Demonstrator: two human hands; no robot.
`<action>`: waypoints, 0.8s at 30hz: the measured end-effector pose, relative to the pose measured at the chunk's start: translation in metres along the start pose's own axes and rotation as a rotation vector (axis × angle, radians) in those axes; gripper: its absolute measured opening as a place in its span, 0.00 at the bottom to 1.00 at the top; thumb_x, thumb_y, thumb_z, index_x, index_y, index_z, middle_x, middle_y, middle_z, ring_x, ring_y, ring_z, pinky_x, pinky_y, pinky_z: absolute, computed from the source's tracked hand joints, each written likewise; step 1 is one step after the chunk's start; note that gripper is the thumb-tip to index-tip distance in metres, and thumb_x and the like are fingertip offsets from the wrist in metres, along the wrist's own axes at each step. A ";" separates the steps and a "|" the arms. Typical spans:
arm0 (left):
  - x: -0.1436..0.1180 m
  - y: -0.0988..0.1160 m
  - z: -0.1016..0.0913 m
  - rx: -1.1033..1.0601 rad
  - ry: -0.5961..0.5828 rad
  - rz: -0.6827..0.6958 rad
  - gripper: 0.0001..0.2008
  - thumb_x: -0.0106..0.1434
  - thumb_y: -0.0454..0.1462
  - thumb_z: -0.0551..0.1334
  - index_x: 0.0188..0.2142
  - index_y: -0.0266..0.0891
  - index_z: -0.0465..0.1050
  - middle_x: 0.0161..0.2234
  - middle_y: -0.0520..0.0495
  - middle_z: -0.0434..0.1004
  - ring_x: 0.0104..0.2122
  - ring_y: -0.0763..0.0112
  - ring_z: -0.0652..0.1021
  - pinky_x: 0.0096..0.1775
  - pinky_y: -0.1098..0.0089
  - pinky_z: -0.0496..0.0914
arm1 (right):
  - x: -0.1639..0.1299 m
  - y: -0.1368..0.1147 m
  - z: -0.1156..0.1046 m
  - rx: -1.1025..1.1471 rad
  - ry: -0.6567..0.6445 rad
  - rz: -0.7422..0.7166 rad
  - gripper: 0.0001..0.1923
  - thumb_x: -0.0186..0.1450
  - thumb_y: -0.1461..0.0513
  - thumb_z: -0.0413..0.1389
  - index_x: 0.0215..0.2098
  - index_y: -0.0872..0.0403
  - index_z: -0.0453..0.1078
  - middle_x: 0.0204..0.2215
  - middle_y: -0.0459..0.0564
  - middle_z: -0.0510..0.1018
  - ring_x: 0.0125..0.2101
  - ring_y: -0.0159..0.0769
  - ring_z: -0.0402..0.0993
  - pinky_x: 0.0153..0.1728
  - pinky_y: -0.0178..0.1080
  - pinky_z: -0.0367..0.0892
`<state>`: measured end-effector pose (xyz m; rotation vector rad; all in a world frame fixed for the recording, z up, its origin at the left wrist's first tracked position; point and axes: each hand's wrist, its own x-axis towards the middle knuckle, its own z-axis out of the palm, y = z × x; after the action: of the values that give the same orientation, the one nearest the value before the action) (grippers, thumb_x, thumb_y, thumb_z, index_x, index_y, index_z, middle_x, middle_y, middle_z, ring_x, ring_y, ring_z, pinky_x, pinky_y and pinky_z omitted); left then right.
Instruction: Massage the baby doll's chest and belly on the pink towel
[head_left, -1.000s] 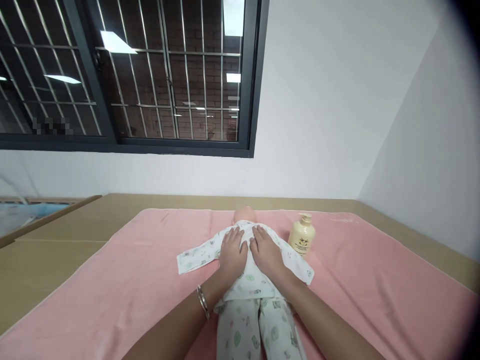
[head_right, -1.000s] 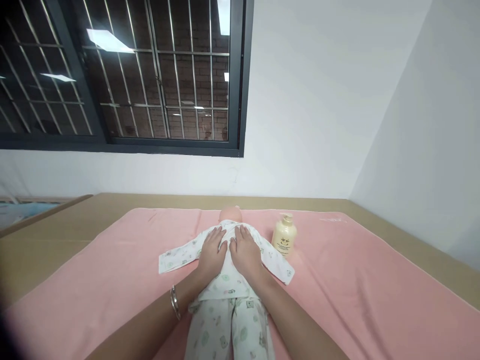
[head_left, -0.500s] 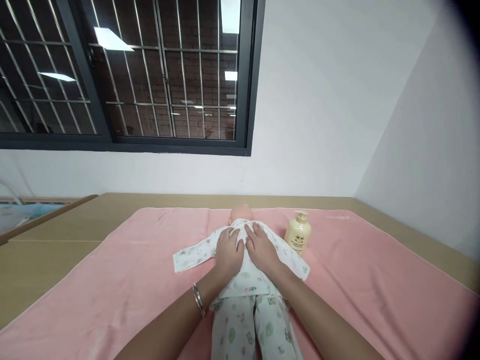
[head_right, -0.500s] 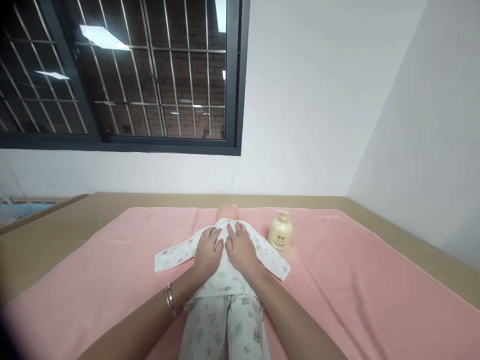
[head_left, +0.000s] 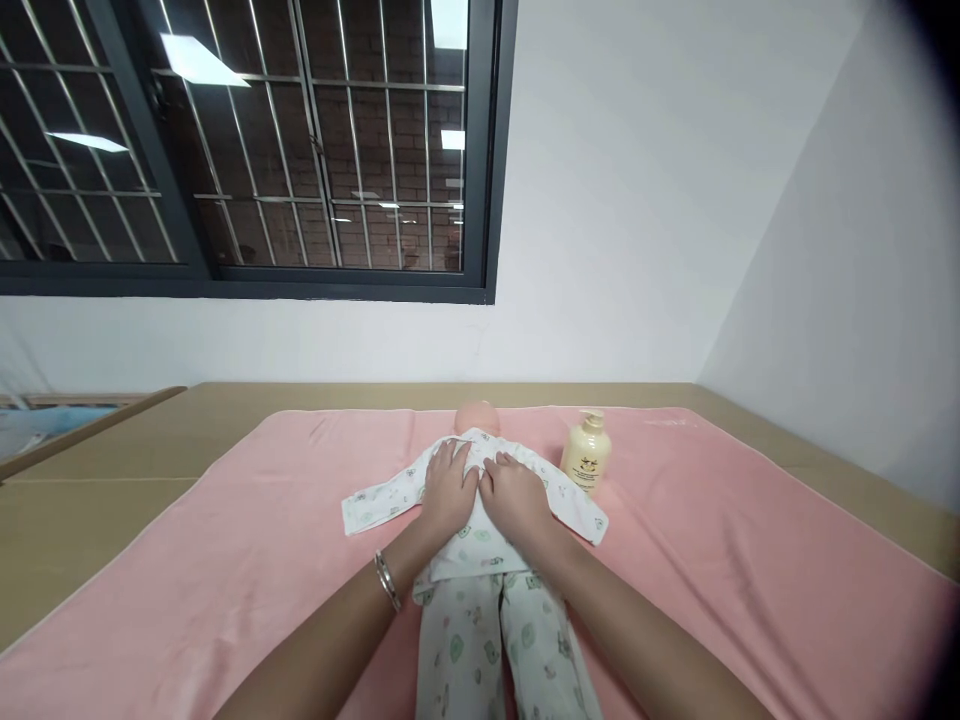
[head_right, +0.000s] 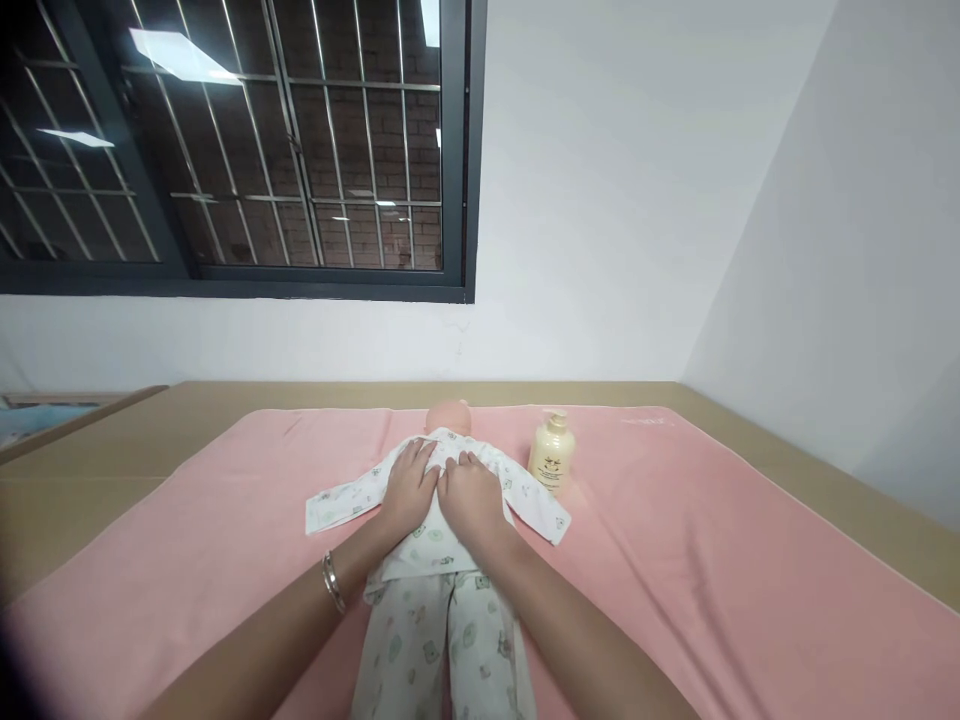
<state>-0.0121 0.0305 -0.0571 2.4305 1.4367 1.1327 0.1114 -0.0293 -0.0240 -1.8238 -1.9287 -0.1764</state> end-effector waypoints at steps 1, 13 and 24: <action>0.000 -0.001 0.000 0.002 -0.010 0.034 0.21 0.66 0.36 0.50 0.57 0.38 0.65 0.60 0.38 0.64 0.62 0.55 0.62 0.61 0.48 0.56 | -0.001 -0.001 -0.001 -0.005 0.000 -0.006 0.17 0.69 0.61 0.44 0.46 0.55 0.74 0.45 0.58 0.77 0.51 0.44 0.70 0.48 0.41 0.63; -0.007 0.008 -0.004 0.071 0.108 0.125 0.15 0.66 0.34 0.51 0.45 0.38 0.75 0.50 0.40 0.75 0.52 0.58 0.72 0.55 0.55 0.67 | 0.007 0.016 0.005 0.179 0.050 -0.050 0.20 0.69 0.61 0.44 0.56 0.52 0.69 0.59 0.54 0.68 0.61 0.40 0.59 0.58 0.41 0.56; -0.010 0.009 -0.003 0.046 0.097 0.029 0.18 0.67 0.36 0.50 0.52 0.36 0.71 0.54 0.40 0.72 0.56 0.56 0.69 0.58 0.53 0.65 | 0.010 0.024 0.018 0.275 0.031 -0.064 0.24 0.70 0.59 0.43 0.62 0.57 0.62 0.63 0.56 0.61 0.64 0.41 0.52 0.64 0.45 0.46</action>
<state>-0.0105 0.0163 -0.0565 2.4668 1.4747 1.2542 0.1303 -0.0098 -0.0411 -1.5728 -1.8866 0.0382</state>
